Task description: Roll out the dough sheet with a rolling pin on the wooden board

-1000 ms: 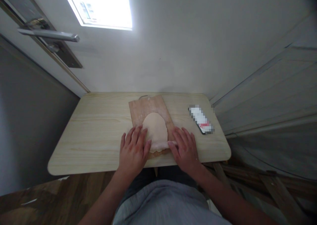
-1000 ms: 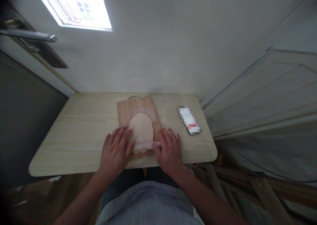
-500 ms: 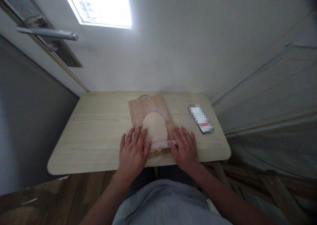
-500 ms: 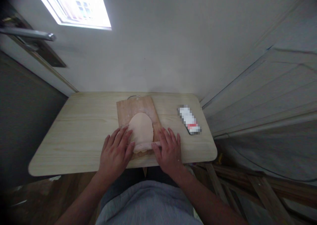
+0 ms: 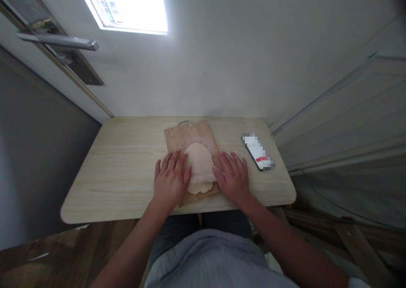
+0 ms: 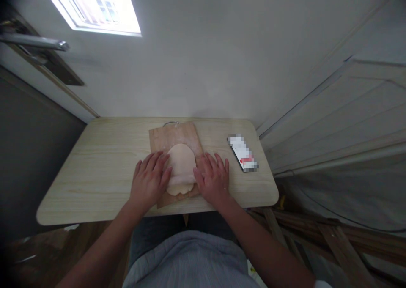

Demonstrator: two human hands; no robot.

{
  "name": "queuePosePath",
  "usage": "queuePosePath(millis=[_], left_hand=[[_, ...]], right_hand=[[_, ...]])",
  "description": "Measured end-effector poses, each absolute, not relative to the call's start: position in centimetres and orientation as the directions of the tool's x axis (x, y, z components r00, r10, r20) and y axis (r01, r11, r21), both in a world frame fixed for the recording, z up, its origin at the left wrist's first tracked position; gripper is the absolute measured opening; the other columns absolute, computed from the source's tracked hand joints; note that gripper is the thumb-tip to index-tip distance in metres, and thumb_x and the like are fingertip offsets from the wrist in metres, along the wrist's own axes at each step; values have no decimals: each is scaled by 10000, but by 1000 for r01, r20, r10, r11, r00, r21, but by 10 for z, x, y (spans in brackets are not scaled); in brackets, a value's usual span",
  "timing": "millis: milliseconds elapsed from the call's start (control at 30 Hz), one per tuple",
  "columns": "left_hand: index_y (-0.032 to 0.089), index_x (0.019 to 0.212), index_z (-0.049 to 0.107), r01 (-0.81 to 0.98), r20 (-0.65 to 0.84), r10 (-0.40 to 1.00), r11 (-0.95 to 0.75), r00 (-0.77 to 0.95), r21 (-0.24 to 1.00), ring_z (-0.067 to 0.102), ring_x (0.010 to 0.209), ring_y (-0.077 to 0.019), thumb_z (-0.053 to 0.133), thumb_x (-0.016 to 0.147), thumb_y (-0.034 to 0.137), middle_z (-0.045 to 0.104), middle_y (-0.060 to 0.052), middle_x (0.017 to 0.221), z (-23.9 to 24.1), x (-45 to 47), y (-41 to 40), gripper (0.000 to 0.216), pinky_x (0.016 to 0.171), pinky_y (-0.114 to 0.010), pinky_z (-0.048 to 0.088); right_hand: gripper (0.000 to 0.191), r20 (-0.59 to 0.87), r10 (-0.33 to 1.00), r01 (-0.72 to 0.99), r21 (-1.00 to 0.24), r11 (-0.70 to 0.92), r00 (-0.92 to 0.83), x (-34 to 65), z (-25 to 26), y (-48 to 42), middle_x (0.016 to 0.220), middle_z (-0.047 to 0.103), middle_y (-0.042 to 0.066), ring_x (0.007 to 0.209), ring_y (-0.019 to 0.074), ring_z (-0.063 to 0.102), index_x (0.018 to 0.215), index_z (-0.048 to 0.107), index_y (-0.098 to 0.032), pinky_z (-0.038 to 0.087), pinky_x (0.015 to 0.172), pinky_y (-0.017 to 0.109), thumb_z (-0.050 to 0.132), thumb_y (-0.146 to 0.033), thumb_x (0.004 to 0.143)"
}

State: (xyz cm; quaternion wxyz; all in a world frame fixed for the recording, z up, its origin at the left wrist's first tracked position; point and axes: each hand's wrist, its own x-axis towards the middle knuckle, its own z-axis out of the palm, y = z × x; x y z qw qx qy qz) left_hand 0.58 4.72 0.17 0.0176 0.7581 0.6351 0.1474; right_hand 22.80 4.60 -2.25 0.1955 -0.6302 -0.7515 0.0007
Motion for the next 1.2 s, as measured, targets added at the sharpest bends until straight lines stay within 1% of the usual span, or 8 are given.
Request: queuePosePath(millis=[100,200,300,500,667,967,1100,1200], left_hand=[[222,1389,560,957,180,973,-183,144,223,447,1407,-320,410,1011,415,529,-102,1516,3,5,58,450,1159,-593,332],[232,1401,552,958,165,977,-174,138,228,435,1415,-322,392,1013,424,531,-106,1512,5,6,67,462,1173,-639,285],[251,1415,542,958,150,979,-170,138,232,413,1431,-317,373,1016,429,514,-102,1527,5,5,74,468,1183,-657,254],[261,1417,530,960,119,983,-167,143,226,394,1440,-320,340,1024,439,503,-100,1531,3,2,89,471,1166,-676,271],[244,1393,541,961,102,986,-151,130,232,400,1429,-329,343,1023,446,498,-117,1528,4,1,102,466,1148,-689,292],[223,1328,579,961,124,987,-131,103,245,459,1371,-328,350,1025,447,536,-124,1483,5,-1,120,442,1145,-657,305],[219,1324,586,961,131,986,-132,102,244,470,1360,-323,352,1024,451,548,-129,1471,4,-1,122,446,1147,-626,313],[221,1330,587,960,138,985,-135,103,245,472,1362,-323,351,1021,463,547,-137,1469,3,-2,119,457,1145,-632,311]], right_hand=[[488,298,949,958,-227,176,-104,224,-22,57,1448,592,92,1373,326,450,1390,582,-198,222,1174,542,433,-477,1020],[486,280,955,966,-204,159,-98,222,-20,66,1455,583,101,1374,327,449,1401,575,-209,227,1168,555,434,-474,1019],[488,248,963,968,-194,159,-109,222,-17,73,1474,565,94,1380,340,437,1410,567,-223,221,1163,581,431,-476,1016],[518,195,974,970,-194,149,-111,222,-12,88,1505,533,93,1390,356,412,1439,536,-233,227,1150,610,443,-496,1003],[525,163,981,972,-191,136,-105,220,-7,104,1487,549,108,1369,341,434,1442,532,-232,265,1134,570,445,-508,1004],[512,146,983,964,-224,140,-109,219,-11,129,1432,594,120,1306,304,494,1399,568,-202,316,1101,464,465,-502,996],[526,143,983,958,-243,150,-118,220,-13,132,1417,606,111,1293,303,506,1403,563,-202,335,1092,447,495,-516,987],[532,162,978,958,-235,165,-129,221,-15,129,1413,606,123,1279,309,516,1405,561,-194,342,1086,454,492,-519,989]])
